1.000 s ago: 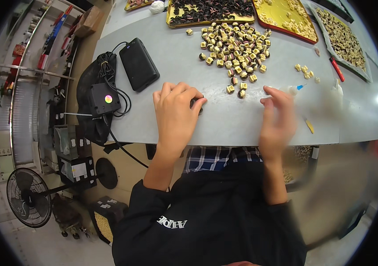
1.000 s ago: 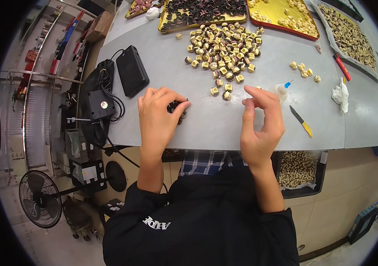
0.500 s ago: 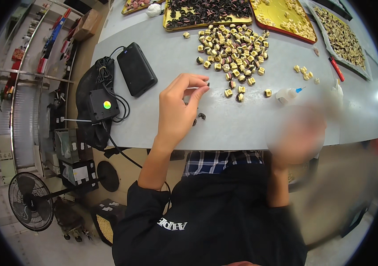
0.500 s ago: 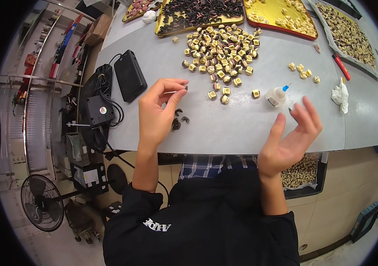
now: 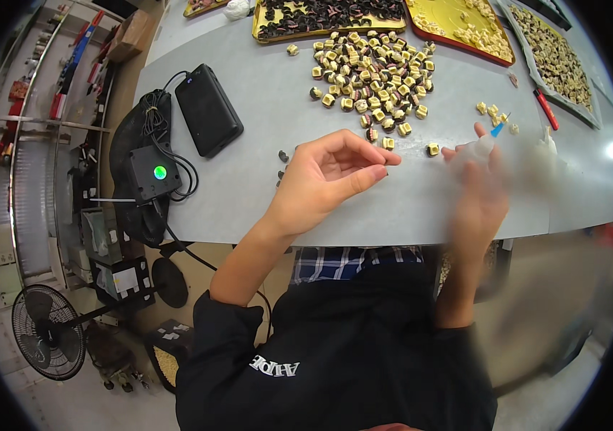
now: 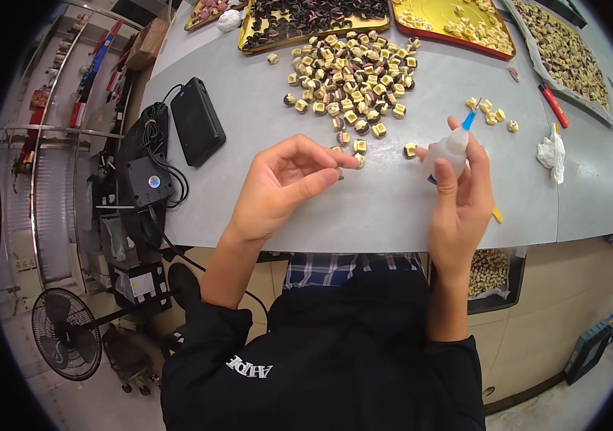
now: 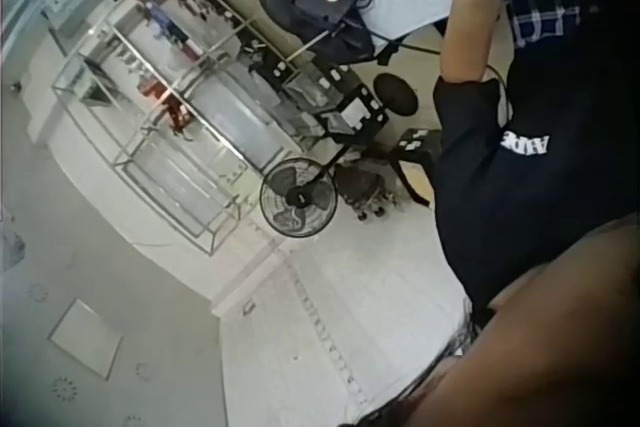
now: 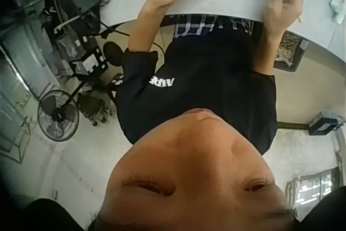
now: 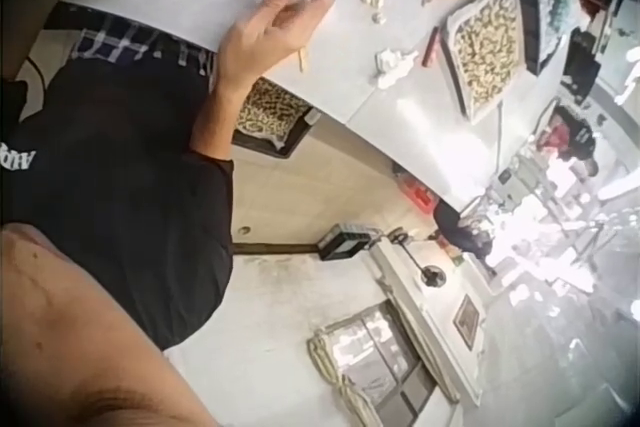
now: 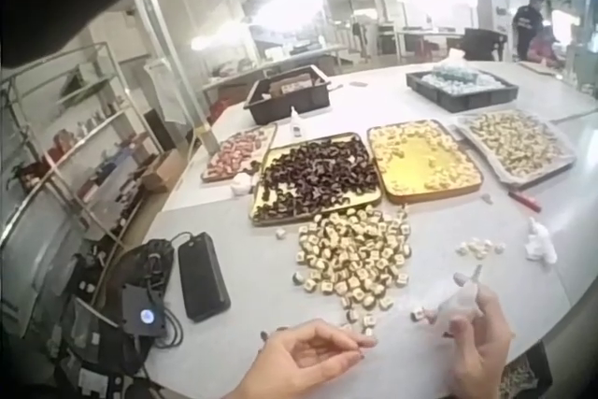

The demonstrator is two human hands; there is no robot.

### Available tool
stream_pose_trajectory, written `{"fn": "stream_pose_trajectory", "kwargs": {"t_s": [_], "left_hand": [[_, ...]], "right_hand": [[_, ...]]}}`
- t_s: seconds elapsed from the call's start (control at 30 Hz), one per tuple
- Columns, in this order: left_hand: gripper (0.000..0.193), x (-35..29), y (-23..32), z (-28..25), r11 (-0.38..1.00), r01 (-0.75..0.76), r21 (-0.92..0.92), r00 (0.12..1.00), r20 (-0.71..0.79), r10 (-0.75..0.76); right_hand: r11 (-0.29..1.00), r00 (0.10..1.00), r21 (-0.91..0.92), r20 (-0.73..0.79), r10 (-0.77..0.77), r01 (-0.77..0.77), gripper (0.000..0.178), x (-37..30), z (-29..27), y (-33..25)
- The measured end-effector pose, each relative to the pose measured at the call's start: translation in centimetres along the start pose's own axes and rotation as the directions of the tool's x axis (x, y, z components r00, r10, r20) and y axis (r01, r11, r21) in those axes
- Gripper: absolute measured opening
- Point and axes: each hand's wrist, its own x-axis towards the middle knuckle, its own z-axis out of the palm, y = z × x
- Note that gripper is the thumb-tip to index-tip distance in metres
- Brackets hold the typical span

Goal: Applying glue to small black bases and attaching gold-colored decorative parts.

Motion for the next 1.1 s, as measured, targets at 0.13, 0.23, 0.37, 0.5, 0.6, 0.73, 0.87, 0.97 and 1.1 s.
{"fn": "stream_pose_trajectory", "kwargs": {"t_s": [0.13,0.23,0.37,0.5,0.6,0.73,0.87,0.97,1.1], "left_hand": [[0.015,-0.1,-0.3,-0.2,0.996,0.07,-0.064,0.997,0.047,-0.067],[0.017,-0.2,-0.6,-0.4,0.984,0.098,-0.151,0.992,0.099,-0.083],[0.022,-0.2,-0.5,-0.1,0.982,0.068,-0.179,0.991,0.122,-0.046],[0.024,-0.1,-0.4,0.2,0.993,-0.004,-0.114,0.996,0.089,0.014],[0.02,-0.1,-0.5,-0.1,0.992,-0.04,-0.116,0.994,0.096,0.051],[0.019,-0.2,-0.6,0.3,0.987,-0.055,-0.151,0.991,0.11,0.072],[0.021,0.0,-1.4,0.4,0.974,-0.219,-0.058,0.97,0.099,0.224],[0.021,0.0,-1.4,0.4,0.973,-0.227,-0.039,0.965,0.124,0.23],[0.02,0.1,-1.4,0.3,0.967,-0.256,-0.005,0.956,0.148,0.254]], "right_hand": [[0.958,0.986,0.265,0.148,0.075,-0.112,0.032,0.4,-0.5,-1.0],[0.859,0.986,0.503,0.167,0.011,-0.095,0.039,0.6,0.0,0.1],[0.72,0.936,0.663,-0.347,0.056,0.203,0.043,-0.2,1.4,1.0],[0.611,0.901,0.772,-0.376,0.216,0.176,0.046,-0.6,1.4,0.5],[0.719,0.969,0.675,-0.247,0.01,0.164,0.046,-1.0,0.6,1.3],[0.837,0.987,0.523,-0.072,-0.141,0.158,0.048,-1.5,0.2,1.2],[0.884,0.986,0.438,-0.027,-0.167,0.162,0.049,-1.6,0.2,0.7],[0.892,0.987,0.425,-0.023,-0.16,0.154,0.049,-1.7,0.2,0.6],[0.889,0.988,0.434,-0.006,-0.155,0.142,0.05,-1.8,0.2,0.6]]}}
